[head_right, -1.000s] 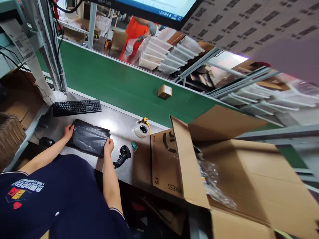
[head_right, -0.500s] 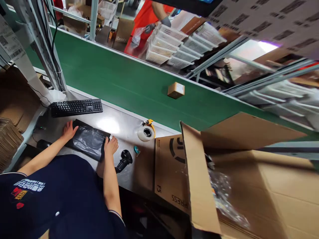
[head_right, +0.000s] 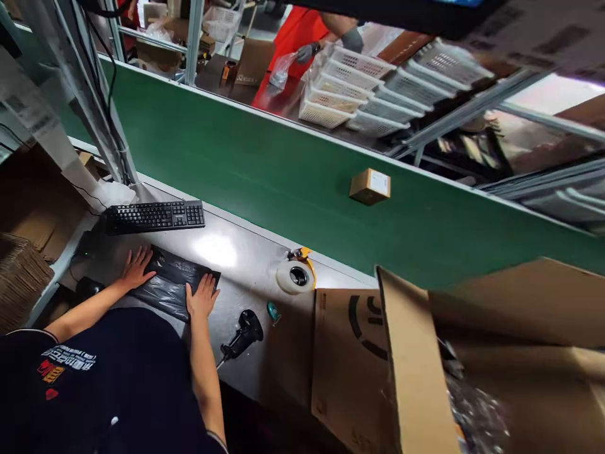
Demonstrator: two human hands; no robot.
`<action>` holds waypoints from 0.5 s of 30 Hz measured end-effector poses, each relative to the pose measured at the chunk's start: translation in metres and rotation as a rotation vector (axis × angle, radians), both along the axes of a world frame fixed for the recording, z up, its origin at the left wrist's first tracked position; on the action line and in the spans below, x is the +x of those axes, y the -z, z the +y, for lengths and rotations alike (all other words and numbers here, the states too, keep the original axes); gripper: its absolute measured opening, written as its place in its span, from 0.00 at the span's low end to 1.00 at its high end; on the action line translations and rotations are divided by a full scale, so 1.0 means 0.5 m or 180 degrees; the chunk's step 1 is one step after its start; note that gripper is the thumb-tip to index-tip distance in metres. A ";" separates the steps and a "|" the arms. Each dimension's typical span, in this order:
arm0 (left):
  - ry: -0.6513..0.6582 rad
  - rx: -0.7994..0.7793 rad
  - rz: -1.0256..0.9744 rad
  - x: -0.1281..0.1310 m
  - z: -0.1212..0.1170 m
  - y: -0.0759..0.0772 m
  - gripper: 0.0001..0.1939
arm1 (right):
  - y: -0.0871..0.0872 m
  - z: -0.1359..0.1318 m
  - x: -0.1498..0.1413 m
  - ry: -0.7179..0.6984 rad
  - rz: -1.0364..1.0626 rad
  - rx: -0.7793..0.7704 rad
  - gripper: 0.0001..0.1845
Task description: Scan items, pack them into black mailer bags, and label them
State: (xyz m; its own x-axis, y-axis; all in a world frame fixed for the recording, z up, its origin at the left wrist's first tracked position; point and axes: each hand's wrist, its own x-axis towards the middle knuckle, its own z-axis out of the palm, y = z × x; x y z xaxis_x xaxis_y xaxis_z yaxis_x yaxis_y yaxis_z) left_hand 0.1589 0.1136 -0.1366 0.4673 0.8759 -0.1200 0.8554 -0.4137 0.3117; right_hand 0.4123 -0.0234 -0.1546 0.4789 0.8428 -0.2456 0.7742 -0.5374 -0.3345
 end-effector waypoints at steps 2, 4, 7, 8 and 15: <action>0.0020 -0.0031 -0.0144 0.010 -0.032 -0.008 0.43 | 0.000 -0.023 -0.003 -0.0005 -0.0019 0.0383 0.51; 0.0482 -0.0206 -0.0409 0.028 -0.081 -0.001 0.45 | 0.014 -0.058 -0.015 -0.0087 -0.0087 0.0887 0.53; 0.1249 -0.0623 -0.0779 0.064 -0.131 0.018 0.44 | 0.067 -0.104 -0.016 -0.0297 -0.0197 0.1532 0.49; 0.1314 -0.0674 -0.0891 0.076 -0.130 0.011 0.44 | 0.086 -0.111 -0.011 -0.0361 -0.0202 0.1735 0.48; -0.0222 0.1620 -0.0976 0.038 0.170 -0.498 0.22 | 0.084 -0.073 0.048 -0.0448 -0.0109 0.2011 0.46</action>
